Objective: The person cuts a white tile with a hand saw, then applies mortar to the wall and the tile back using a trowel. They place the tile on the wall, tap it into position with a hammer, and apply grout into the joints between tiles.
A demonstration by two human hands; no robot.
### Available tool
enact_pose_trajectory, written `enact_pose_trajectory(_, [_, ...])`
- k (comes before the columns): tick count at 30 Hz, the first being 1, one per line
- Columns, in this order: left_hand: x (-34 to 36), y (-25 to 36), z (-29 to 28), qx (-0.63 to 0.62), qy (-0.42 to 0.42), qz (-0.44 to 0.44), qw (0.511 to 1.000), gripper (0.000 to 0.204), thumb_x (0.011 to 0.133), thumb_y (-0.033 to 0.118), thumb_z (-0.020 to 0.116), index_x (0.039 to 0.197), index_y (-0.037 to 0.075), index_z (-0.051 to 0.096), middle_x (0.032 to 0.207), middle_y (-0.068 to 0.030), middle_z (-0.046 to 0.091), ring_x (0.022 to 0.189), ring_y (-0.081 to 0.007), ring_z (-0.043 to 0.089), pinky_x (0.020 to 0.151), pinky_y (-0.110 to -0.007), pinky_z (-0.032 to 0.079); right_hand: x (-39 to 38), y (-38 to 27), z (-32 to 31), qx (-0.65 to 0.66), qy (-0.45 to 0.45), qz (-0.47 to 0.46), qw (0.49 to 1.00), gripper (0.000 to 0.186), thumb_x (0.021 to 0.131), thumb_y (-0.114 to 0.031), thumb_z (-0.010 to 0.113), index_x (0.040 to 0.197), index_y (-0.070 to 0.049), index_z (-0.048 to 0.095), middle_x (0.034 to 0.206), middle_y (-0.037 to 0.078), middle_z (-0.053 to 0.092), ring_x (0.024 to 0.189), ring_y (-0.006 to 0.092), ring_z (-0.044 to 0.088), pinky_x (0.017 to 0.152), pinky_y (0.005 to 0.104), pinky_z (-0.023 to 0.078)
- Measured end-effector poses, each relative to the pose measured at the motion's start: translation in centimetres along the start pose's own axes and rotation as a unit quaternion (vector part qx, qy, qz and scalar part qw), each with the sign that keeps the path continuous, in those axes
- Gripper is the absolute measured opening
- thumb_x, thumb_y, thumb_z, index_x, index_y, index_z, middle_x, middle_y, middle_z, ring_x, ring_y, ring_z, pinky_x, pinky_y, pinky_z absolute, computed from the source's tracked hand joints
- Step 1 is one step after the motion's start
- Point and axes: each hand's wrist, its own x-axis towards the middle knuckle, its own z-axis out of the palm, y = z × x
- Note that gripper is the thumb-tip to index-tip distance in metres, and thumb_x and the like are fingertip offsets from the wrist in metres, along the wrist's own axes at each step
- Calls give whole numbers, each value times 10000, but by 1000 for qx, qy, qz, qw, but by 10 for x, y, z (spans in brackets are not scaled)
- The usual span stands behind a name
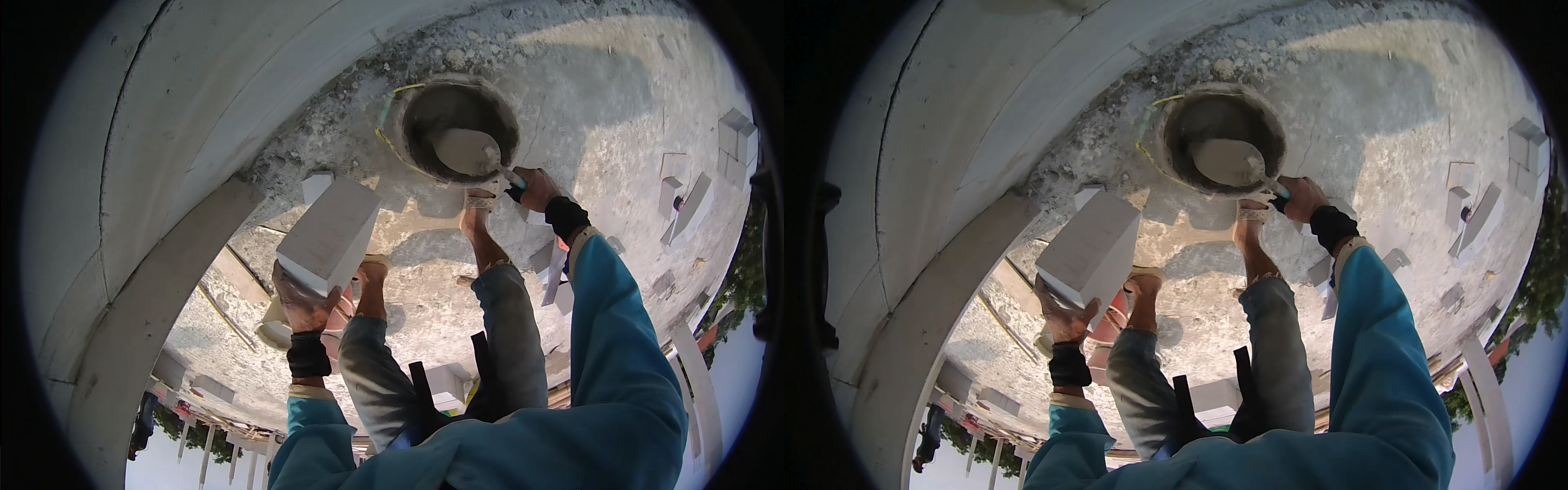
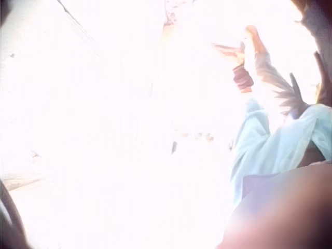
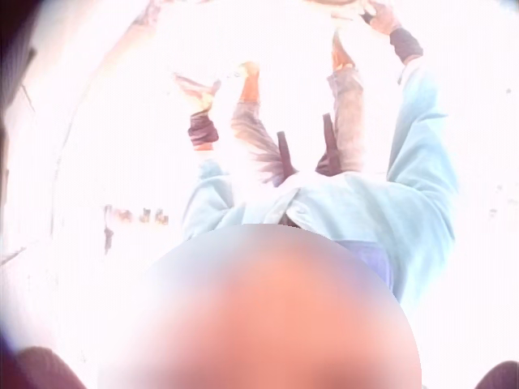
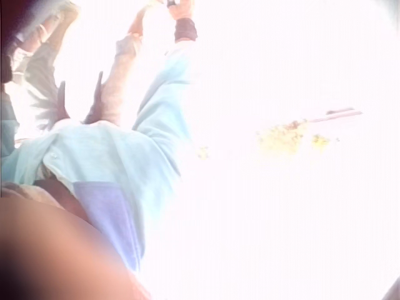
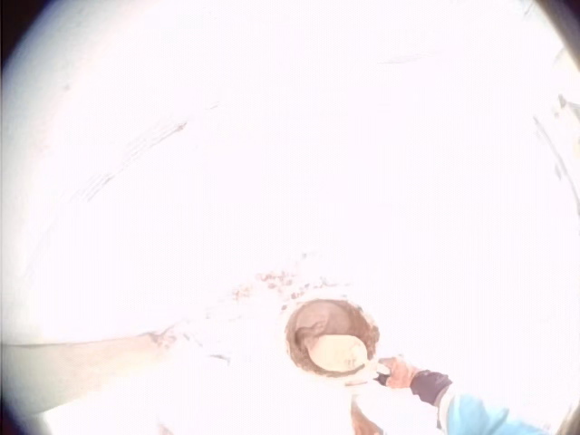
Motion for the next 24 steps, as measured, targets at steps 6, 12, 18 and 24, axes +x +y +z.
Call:
enact_pose_trajectory(6, [-16, 53, 5, -81, -20, -6, 996, 1209, 545, 163, 896, 1539, -22, 233, 1411, -207, 410, 1327, -372, 438, 1154, -482, 379, -47, 1, 10, 117, 67, -30, 990, 246, 845, -201, 787, 1020, -44, 715, 810, 218, 698, 730, 422, 658, 694, 453, 526])
enact_pose_trajectory(12, [-4, 101, 22, -140, -8, 0, 990, 1201, 543, 166, 878, 1550, 32, 240, 1422, -222, 406, 1337, -400, 427, 1155, -506, 373, -104, -51, -7, 245, 63, 17, 967, 232, 924, -129, 729, 1121, -8, 706, 787, 114, 690, 750, 93, 529, 680, 351, 508])
enact_pose_trajectory(18, [8, 160, 26, 30, 47, 73, 996, 1166, 556, 215, 870, 1535, 24, 266, 1385, -248, 460, 1303, -444, 460, 1117, -541, 413, -157, -142, -46, 296, 157, -73, 939, 331, 891, -136, 721, 1194, -11, 674, 871, 162, 699, 740, 185, 602, 735, 363, 529])
enact_pose_trajectory(24, [12, 218, 14, 60, 54, 89, 993, 1235, 547, 197, 912, 1550, -32, 229, 1422, -285, 418, 1324, -460, 443, 1153, -521, 388, -159, -221, -46, 130, 312, -172, 925, 540, 752, -113, 731, 1278, -38, 637, 987, 159, 685, 845, 388, 684, 751, 445, 555])
